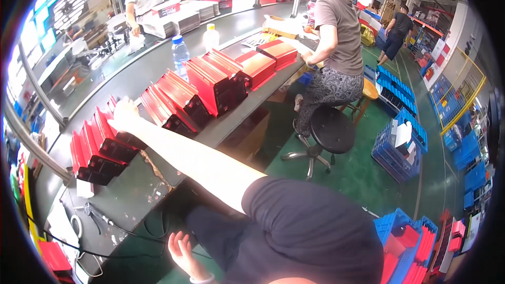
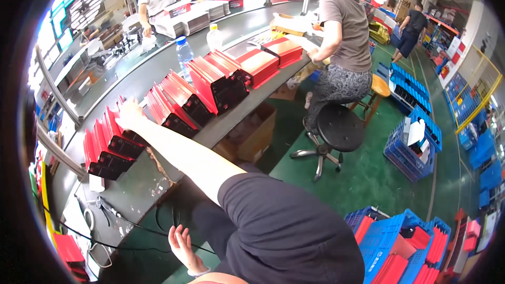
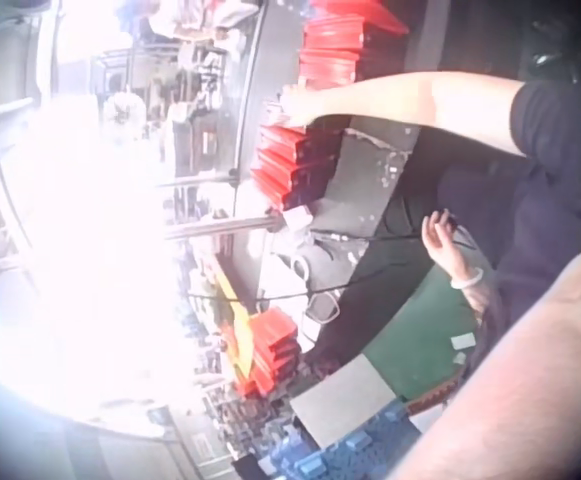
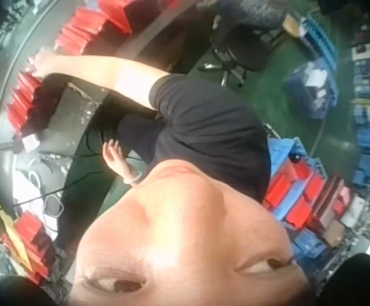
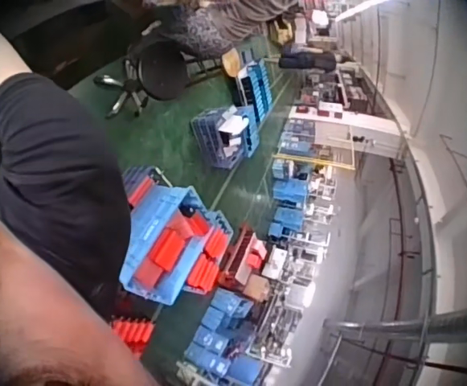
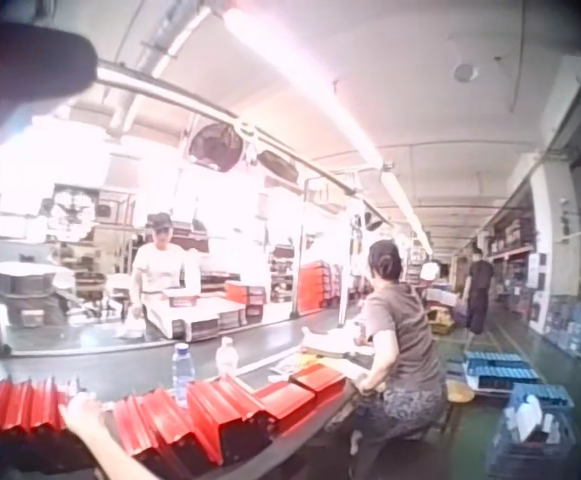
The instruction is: Cleaning and inspecting red power inverter housings using a cloth and an air blower at a factory workbench.
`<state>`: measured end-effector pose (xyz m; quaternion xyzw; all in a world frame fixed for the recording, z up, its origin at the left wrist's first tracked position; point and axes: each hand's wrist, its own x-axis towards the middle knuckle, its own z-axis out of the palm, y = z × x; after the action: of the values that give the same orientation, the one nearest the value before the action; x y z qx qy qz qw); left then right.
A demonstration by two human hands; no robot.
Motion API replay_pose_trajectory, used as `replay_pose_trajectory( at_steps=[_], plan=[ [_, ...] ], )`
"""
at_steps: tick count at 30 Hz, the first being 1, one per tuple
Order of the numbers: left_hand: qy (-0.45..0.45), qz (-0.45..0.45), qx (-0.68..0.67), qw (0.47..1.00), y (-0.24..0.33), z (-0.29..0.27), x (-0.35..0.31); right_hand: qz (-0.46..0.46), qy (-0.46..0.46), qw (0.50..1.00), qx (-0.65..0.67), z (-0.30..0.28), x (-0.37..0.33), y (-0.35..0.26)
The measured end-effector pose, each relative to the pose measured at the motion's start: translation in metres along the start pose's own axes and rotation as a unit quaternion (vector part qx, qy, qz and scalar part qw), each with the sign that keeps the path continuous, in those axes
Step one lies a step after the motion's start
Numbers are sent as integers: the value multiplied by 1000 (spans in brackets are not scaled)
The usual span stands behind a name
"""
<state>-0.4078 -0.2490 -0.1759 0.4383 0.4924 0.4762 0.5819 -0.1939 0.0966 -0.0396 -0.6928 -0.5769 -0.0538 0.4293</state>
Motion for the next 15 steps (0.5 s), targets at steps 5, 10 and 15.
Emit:
replay_pose_trajectory(
  at_steps=[5,10,15],
  plan=[
    [20,-8,-10,1000,-5,-12,3,24,-168,985,14,-8,2,-1],
    [33,-1,-7,999,-3,-16,-2,60,-106,992,42,-21,5,6],
    [19,2,-9,1000,-5,-12,-8,64,-91,991,70,-47,12,16]
  ],
)
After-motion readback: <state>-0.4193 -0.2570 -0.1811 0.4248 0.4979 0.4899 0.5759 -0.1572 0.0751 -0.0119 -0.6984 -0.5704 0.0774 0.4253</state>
